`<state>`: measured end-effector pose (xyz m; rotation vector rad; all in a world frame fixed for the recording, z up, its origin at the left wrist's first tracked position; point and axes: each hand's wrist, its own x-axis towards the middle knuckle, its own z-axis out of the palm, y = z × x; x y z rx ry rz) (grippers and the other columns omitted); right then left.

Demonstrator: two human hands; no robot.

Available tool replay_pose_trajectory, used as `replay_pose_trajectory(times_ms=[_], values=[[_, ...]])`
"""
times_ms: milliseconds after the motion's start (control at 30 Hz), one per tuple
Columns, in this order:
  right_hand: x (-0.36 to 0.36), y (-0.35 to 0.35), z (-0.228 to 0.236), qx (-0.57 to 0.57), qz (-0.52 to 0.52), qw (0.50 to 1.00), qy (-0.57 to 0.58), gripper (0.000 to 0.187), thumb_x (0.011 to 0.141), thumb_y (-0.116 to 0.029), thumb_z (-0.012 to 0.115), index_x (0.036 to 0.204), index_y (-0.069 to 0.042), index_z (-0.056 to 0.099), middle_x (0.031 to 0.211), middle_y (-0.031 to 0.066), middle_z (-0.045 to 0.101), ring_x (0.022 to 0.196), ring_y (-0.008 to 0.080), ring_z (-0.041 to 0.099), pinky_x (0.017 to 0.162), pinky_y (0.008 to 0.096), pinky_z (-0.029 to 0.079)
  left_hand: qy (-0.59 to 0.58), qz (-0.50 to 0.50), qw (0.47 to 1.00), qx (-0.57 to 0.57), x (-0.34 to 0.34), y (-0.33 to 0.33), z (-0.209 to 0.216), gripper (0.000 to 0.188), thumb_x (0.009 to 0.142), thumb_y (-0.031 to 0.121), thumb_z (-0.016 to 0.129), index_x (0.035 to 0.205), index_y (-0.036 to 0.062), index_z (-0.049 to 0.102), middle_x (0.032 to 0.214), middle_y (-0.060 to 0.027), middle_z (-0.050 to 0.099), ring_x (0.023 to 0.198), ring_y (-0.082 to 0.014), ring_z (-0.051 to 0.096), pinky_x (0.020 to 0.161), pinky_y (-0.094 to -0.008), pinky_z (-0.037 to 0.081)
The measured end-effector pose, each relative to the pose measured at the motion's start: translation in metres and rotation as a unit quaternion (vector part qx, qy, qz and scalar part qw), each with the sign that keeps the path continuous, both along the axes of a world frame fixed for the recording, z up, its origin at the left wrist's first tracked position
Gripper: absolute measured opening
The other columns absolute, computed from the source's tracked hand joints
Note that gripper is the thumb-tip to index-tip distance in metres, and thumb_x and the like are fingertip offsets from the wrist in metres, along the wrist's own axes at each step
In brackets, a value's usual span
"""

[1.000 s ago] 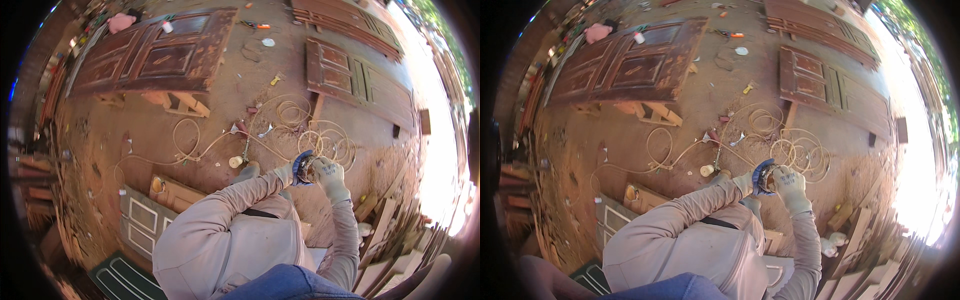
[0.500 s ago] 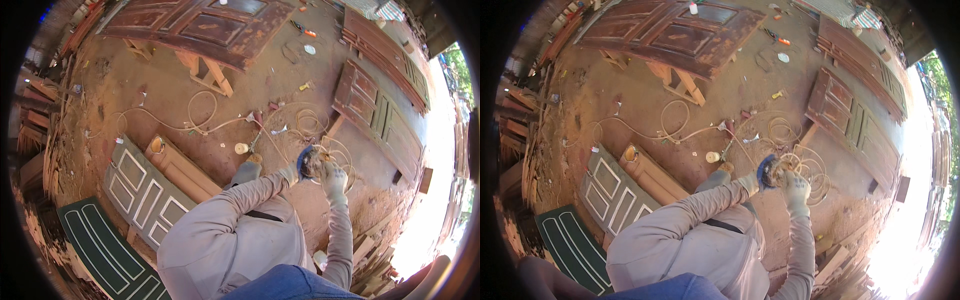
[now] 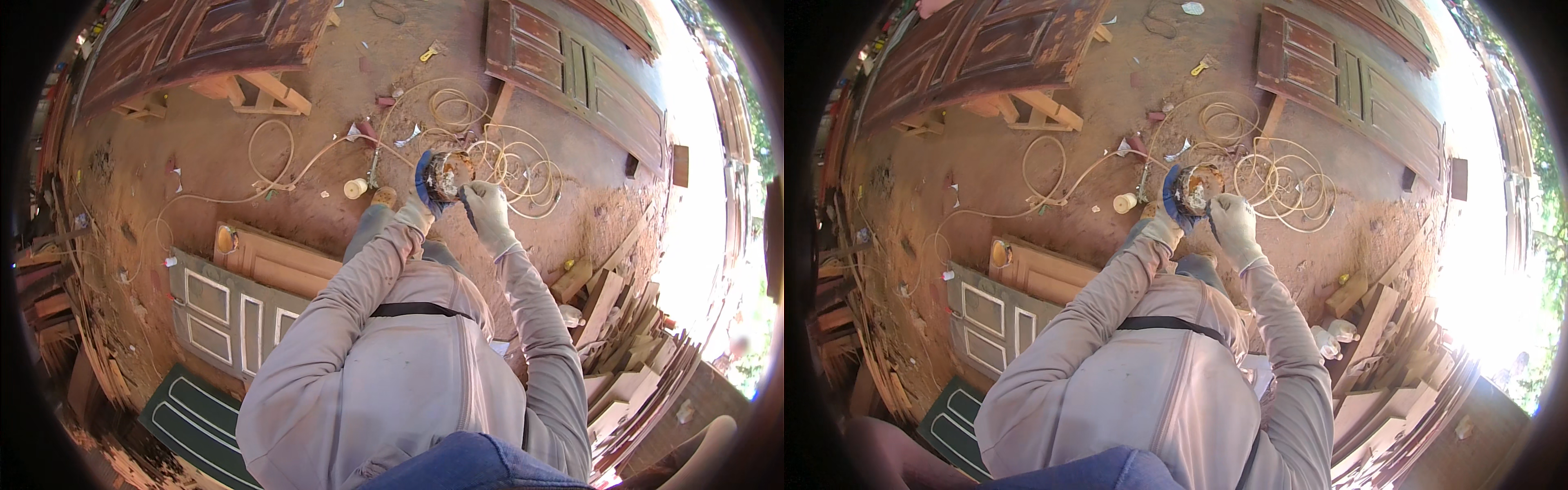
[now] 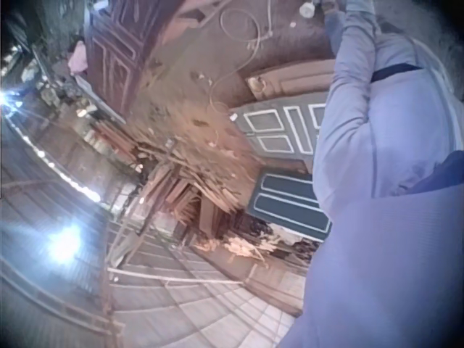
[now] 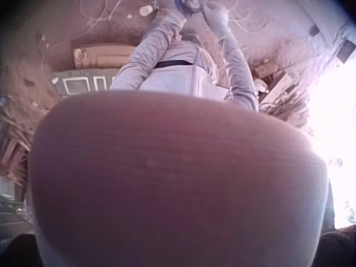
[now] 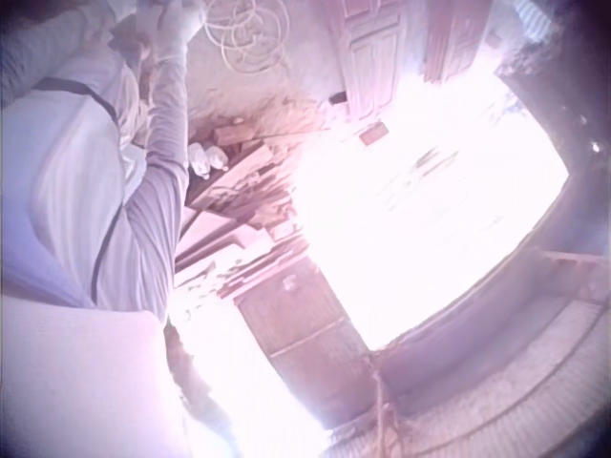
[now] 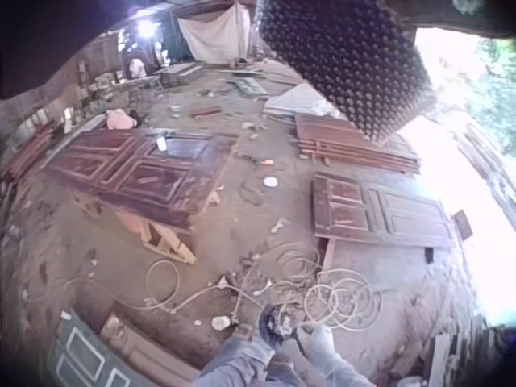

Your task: The person mixes a dark paste in a small container, adds powder from a plastic bag, and pours liquid from a bottle to adjust consistency. They then apply the mixture to a wooden door panel using a cloth.

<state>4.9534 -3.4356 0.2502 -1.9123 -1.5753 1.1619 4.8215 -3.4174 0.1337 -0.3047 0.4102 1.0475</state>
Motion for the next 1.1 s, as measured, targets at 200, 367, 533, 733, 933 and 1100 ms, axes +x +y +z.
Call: replay_pose_trajectory(times_ms=[200, 367, 533, 733, 933, 1100], values=[[-0.004, 0.006, 0.008, -0.007, -0.04, 0.998, 0.047, 0.024, 0.087, -0.019, 0.06, 0.083, 0.003, 0.069, 0.058, 0.0008, 0.056, 0.056, 0.0074, 0.049, 0.052, 0.028, 0.039, -0.024, -0.066, 0.997, 0.045, -0.011, 0.004, 0.018, 0.057, 0.088, 0.059, 0.05, 0.119, 0.012, 0.062, 0.114, -0.0101, 0.066, 0.098, -0.0319, 0.065, 0.077, -0.0521, 0.056], [-0.002, 0.013, 0.031, 0.07, -0.04, 0.997, 0.016, 0.02, 0.088, -0.017, 0.06, 0.086, 0.0, 0.07, 0.063, 0.0041, 0.062, 0.057, 0.01, 0.052, 0.055, 0.0284, 0.041, -0.035, -0.115, 0.993, 0.022, -0.013, 0.011, 0.036, 0.058, 0.089, 0.06, 0.047, 0.121, 0.0134, 0.061, 0.116, -0.0104, 0.066, 0.1, -0.0316, 0.064, 0.083, -0.055, 0.052], [0.002, 0.023, 0.035, 0.239, 0.085, 0.95, -0.184, 0.016, 0.082, -0.017, 0.062, 0.094, -0.008, 0.066, 0.075, 0.0102, 0.063, 0.071, 0.0284, 0.064, 0.064, 0.0398, 0.05, -0.067, -0.167, 0.983, 0.037, -0.014, 0.018, 0.028, 0.057, 0.088, 0.06, 0.047, 0.12, 0.0157, 0.062, 0.117, -0.0095, 0.065, 0.103, -0.0308, 0.063, 0.082, -0.0552, 0.052], [0.007, 0.021, 0.022, 0.301, 0.166, 0.89, -0.299, 0.006, 0.082, -0.015, 0.059, 0.087, -0.013, 0.063, 0.077, 0.0059, 0.062, 0.071, 0.0274, 0.063, 0.063, 0.0404, 0.052, -0.046, -0.197, 0.979, 0.026, -0.011, 0.029, 0.022, 0.052, 0.088, 0.058, 0.049, 0.116, 0.0165, 0.064, 0.116, -0.0087, 0.066, 0.103, -0.0304, 0.063, 0.077, -0.0547, 0.053], [-0.004, 0.006, 0.011, 0.165, 0.055, 0.958, -0.229, 0.013, 0.086, -0.022, 0.058, 0.085, -0.011, 0.066, 0.076, 0.0091, 0.066, 0.07, 0.0316, 0.063, 0.062, 0.0414, 0.049, 0.015, -0.168, 0.986, 0.012, -0.01, 0.035, 0.03, 0.05, 0.09, 0.054, 0.05, 0.115, 0.0132, 0.065, 0.114, -0.0101, 0.066, 0.101, -0.0311, 0.064, 0.076, -0.0518, 0.055], [-0.009, 0.004, 0.001, -0.015, -0.107, 0.994, -0.003, 0.02, 0.087, -0.023, 0.059, 0.086, -0.006, 0.071, 0.068, 0.0098, 0.066, 0.062, 0.0257, 0.062, 0.06, 0.0369, 0.047, 0.016, -0.147, 0.989, 0.015, -0.007, 0.035, 0.014, 0.053, 0.09, 0.055, 0.049, 0.117, 0.0118, 0.062, 0.116, -0.0124, 0.064, 0.1, -0.0328, 0.063, 0.079, -0.0516, 0.054]])
